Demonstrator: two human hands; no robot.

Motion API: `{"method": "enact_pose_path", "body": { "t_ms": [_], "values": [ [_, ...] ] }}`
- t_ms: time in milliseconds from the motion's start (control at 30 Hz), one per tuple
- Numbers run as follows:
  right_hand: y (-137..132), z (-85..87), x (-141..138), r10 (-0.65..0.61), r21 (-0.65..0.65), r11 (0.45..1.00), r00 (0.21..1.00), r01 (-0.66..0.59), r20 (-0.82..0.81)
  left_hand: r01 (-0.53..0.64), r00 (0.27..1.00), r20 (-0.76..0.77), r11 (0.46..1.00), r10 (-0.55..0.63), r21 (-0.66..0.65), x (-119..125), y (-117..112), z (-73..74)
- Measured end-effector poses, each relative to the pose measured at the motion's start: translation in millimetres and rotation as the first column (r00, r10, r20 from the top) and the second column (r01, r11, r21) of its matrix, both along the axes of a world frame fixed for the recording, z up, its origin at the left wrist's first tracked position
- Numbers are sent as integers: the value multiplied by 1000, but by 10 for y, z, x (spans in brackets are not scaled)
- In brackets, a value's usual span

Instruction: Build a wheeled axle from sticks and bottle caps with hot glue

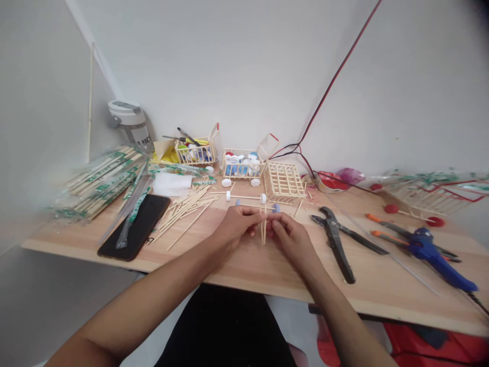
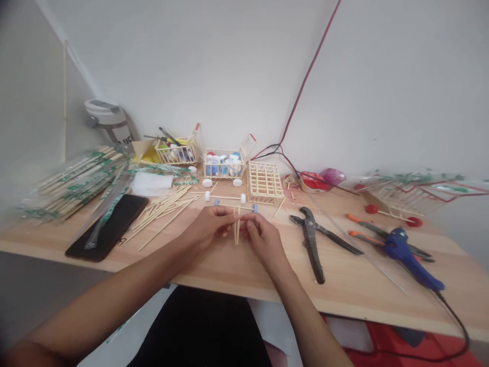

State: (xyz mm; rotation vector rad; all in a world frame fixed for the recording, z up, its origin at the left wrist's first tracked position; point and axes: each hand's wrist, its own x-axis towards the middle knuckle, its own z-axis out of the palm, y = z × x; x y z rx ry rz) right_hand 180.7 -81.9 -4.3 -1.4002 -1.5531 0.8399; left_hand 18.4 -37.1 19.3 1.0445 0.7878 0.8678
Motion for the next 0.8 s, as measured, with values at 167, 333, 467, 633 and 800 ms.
{"method": "enact_pose_path", "body": {
  "t_ms": [167, 333, 467, 633, 800],
  "values": [
    [-16, 3, 11, -53, 7, 999, 999, 53, 6, 28, 1000, -2, 1000, -28, 11, -4, -7, -10],
    [-37, 49, 6, -90, -7, 996, 996, 90, -20, 41, 998, -44, 999, -42, -16, -6, -10, 3],
    [-48, 52, 1, -130, -13, 991, 991, 130, -42, 53, 997, -54, 998, -55, -34, -2, -12, 14],
    [-51, 69, -3, -249, -59, 968, 962, 244, -109, 62, 995, -74, 997, -65, -41, 1, -14, -8],
    [-44, 83, 7, -247, -108, 967, 951, 231, -183, 85, 993, -75, 996, -86, -14, 0, -13, -41]
  ]
}}
